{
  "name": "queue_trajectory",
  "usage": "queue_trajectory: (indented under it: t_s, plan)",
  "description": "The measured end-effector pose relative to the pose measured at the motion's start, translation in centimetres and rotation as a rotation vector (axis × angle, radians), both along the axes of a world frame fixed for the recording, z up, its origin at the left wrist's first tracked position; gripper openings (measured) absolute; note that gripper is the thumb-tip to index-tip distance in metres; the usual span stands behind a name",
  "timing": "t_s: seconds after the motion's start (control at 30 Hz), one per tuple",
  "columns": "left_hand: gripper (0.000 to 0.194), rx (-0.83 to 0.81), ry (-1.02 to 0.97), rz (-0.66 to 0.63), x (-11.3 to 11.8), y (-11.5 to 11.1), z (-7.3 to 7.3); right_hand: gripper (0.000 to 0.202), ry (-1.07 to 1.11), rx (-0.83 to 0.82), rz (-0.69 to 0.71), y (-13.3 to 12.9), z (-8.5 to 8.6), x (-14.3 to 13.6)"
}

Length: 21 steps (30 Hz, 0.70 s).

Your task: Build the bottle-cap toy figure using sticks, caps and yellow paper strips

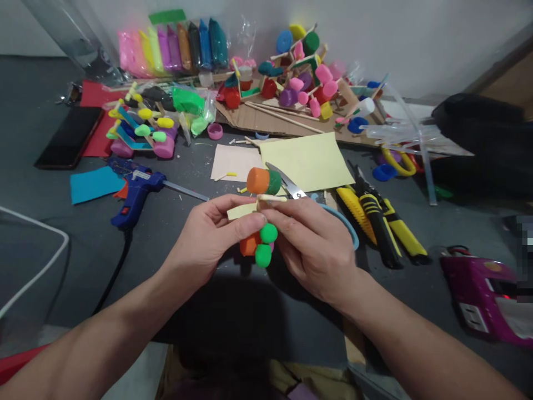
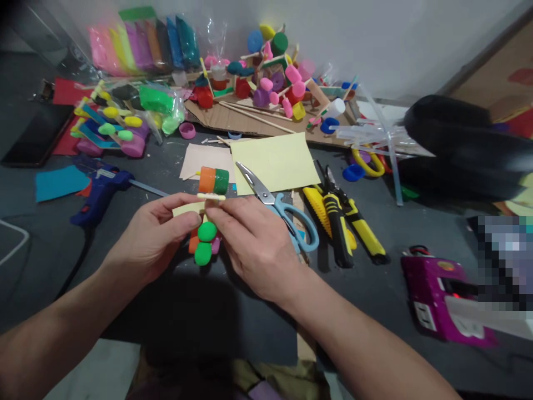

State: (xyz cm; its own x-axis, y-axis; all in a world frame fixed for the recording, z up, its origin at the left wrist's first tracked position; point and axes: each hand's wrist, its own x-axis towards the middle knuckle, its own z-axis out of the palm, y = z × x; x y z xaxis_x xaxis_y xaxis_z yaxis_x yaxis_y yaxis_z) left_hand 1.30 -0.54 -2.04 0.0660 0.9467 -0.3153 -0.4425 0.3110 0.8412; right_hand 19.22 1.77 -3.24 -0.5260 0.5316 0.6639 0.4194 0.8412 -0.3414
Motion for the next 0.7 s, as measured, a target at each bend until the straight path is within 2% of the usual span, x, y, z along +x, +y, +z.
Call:
queue_trajectory:
  t_s: [0.2, 0.4, 0.47, 0.53, 0.63, 0.7]
  plan:
    - [0.014, -0.038, 0.018, 0.033, 0.2, 0.2, -0.1, 0.029, -0.003, -0.059, 0.010, -0.1, 0.1, 0.0]
    - [0.021, -0.057, 0.020, 0.054, 0.2, 0.4, 0.1, 0.022, 0.094, -0.191, -0.024, -0.6, 0.5, -0.3]
    - [0.024, -0.056, 0.014, 0.063, 0.3, 0.4, 0.2, 0.015, 0.187, -0.350, -0.097, -0.7, 0.7, -0.5]
    - [0.024, -0.046, 0.014, 0.073, 0.3, 0.3, 0.2, 0.004, 0.316, -0.610, -0.148, -0.6, 1.0, -0.9]
    - [0.018, -0.025, 0.028, 0.071, 0.4, 0.2, 0.3, 0.010, 0.501, -1.001, -0.101, -0.3, 1.1, -1.4]
    - [0.014, -0.005, 0.045, 0.070, 0.5, 0.2, 0.2, 0.015, 0.585, -1.144, -0.066, -0.1, 1.2, -1.6]
